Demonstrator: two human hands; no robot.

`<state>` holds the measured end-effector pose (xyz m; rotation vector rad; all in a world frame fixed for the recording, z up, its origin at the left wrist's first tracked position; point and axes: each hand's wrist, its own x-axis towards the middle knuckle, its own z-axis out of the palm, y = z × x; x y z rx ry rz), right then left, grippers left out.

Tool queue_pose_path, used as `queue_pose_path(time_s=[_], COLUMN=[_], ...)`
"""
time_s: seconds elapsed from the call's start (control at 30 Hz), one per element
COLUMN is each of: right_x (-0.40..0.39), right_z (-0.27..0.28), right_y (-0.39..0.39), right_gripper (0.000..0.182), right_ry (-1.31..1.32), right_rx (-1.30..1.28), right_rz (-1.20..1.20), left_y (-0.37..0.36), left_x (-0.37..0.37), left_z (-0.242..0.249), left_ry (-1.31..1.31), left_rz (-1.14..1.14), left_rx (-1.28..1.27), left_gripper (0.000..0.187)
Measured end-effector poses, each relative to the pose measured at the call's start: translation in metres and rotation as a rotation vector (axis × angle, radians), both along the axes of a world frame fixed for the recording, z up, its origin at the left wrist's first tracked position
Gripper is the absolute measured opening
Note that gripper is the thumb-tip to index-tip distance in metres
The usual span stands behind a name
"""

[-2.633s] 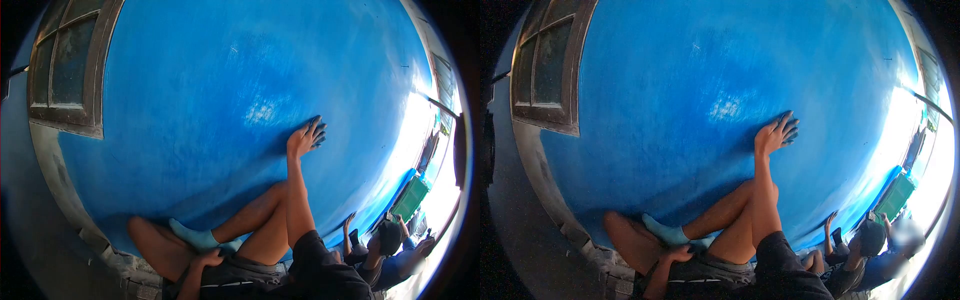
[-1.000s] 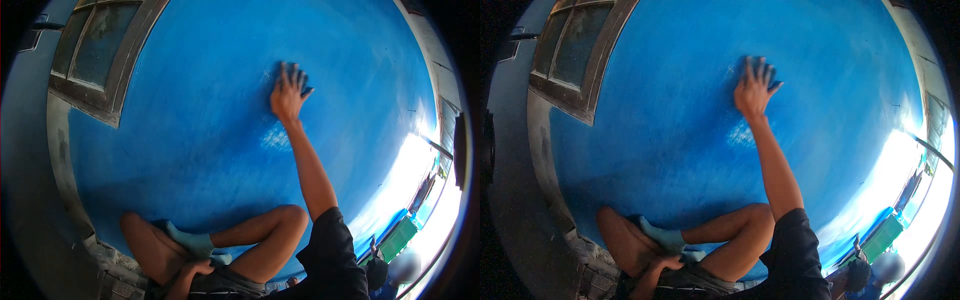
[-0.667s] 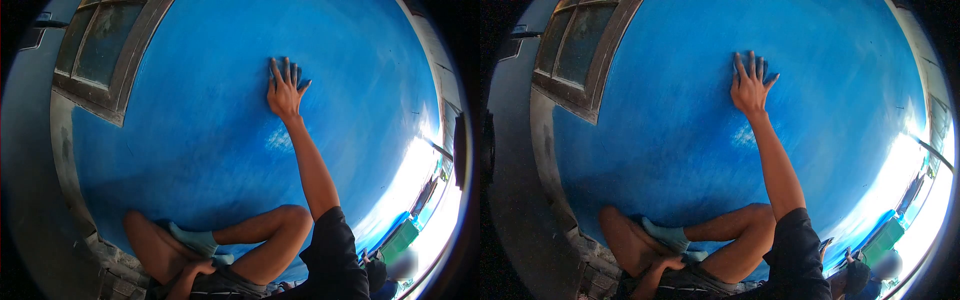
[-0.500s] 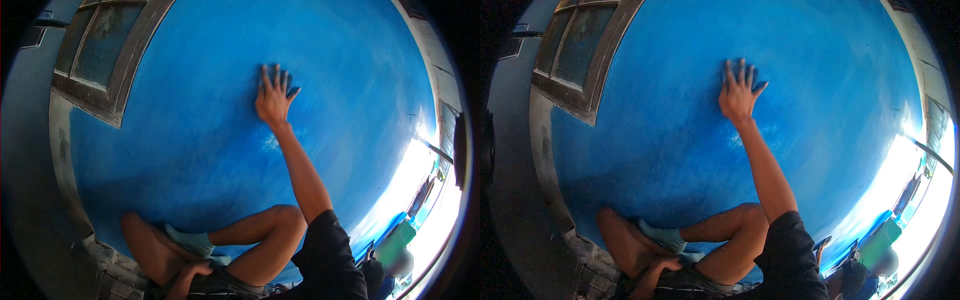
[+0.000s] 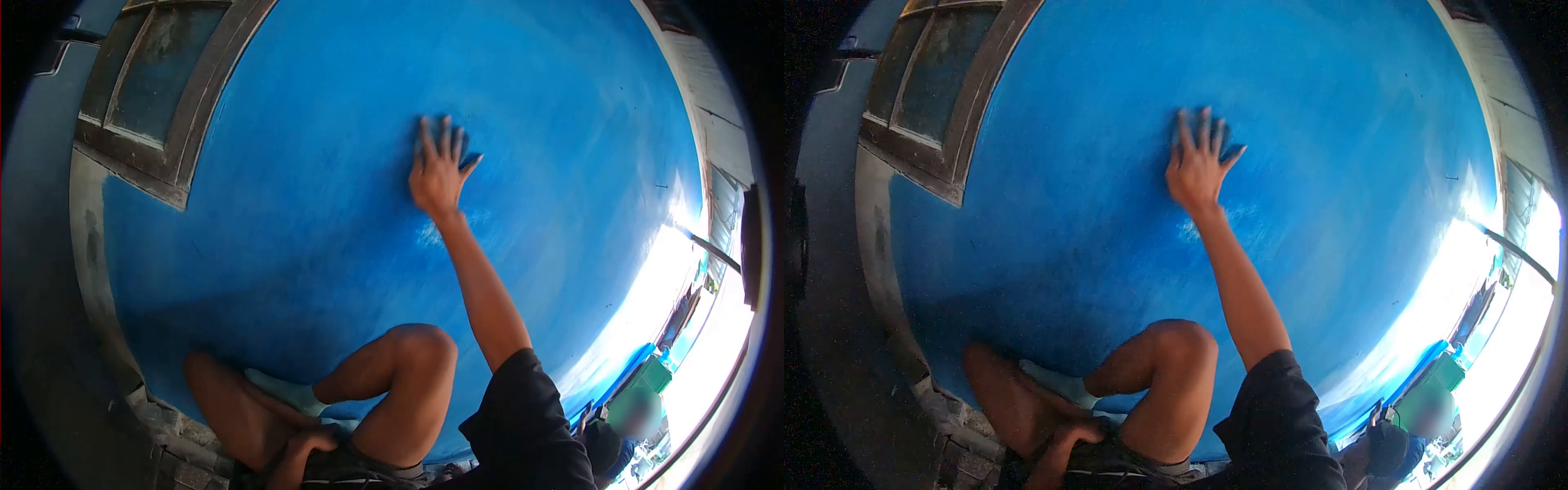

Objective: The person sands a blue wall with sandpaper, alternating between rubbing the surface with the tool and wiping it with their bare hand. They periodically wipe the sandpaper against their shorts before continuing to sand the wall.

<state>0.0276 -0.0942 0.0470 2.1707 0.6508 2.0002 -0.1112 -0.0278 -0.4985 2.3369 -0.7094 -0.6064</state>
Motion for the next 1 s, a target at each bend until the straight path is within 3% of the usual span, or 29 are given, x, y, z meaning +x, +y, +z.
queue_pose_path(time_s=[0.1,0.17,0.2,0.3,0.4,0.5,0.57,0.67,0.77,0.8,0.87,0.9,1.0], right_x=[-0.015,-0.018,-0.019,-0.013,0.002,-0.01,-0.023,-0.03,-0.017,-0.013,-0.009,-0.011,-0.007], right_z=[-0.042,-0.036,-0.023,0.028,0.034,-0.03,-0.077,-0.072,-0.028,-0.029,-0.034,-0.053,-0.148], right_y=[-0.016,-0.03,-0.035,-0.052,-0.077,-0.081,-0.087,-0.104,-0.12,-0.125,-0.136,-0.139,-0.142], right_gripper=[0.055,0.058,0.056,0.052,0.051,0.055,0.056,0.055,0.053,0.053,0.054,0.053,0.053], right_ry=[0.065,0.113,0.109,0.055,-0.019,0.04,0.195,0.256,0.095,0.108,0.041,0.063,0.102], right_rx=[-0.257,-0.453,-0.387,-0.032,0.191,-0.072,-0.401,-0.572,-0.135,-0.129,0.331,0.377,0.26], right_rz=[-0.044,-0.1,-0.125,-0.115,-0.041,-0.075,-0.156,-0.13,-0.138,-0.148,-0.043,-0.031,-0.126], left_y=[0.004,0.014,0.017,0.002,0.003,0.006,0.006,0.006,0.004,0.004,0.008,0.01,0.003], left_x=[-0.011,-0.019,-0.024,-0.006,-0.014,-0.007,-0.013,-0.006,-0.011,-0.015,-0.019,-0.018,0.002], left_z=[0.025,0.072,0.082,0.023,0.038,0.015,0.017,0.019,0.017,0.019,0.039,0.047,-0.012], left_ry=[0.127,0.18,0.236,0.208,0.148,0.15,0.124,0.131,0.213,0.242,0.273,0.287,0.138], left_rz=[0.047,0.015,-0.032,0.08,0.042,0.053,0.074,0.088,0.13,0.189,0.151,0.128,0.112], left_rx=[0.0,0.054,0.111,-0.017,0.062,-0.059,-0.037,0.009,0.021,0.002,0.027,0.042,0.023], left_gripper=[0.066,0.067,0.067,0.067,0.068,0.066,0.067,0.07,0.072,0.071,0.071,0.071,0.07])
